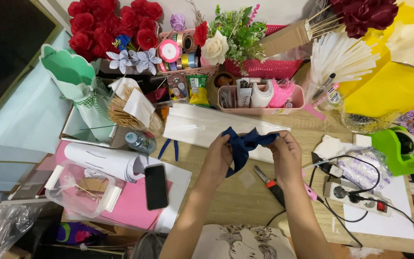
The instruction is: The person ties a blue ribbon into a bow using a hot glue gun to secure the center. They then retrieve a roll of green tape, cut a piece, and apply it to the back of the bow to reinforce the knot.
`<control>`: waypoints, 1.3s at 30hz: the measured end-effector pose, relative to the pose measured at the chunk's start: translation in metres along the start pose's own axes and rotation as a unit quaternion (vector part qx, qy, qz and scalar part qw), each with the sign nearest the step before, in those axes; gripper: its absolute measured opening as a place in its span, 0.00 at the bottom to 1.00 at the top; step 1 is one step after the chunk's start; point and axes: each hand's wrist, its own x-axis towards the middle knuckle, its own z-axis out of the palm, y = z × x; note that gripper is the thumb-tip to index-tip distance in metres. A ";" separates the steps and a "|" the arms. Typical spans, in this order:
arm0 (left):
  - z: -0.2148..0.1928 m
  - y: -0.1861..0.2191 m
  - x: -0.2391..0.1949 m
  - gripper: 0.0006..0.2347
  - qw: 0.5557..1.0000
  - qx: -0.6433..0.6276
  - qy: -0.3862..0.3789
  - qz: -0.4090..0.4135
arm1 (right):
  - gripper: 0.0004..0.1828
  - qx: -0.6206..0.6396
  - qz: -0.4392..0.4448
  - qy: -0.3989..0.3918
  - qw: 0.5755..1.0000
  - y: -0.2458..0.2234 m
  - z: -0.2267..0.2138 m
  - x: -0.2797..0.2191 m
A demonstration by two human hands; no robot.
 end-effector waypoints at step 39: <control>-0.015 0.000 0.001 0.12 0.985 0.159 -0.027 0.060 | 0.08 0.372 0.159 -0.041 0.914 0.040 -0.045 0.027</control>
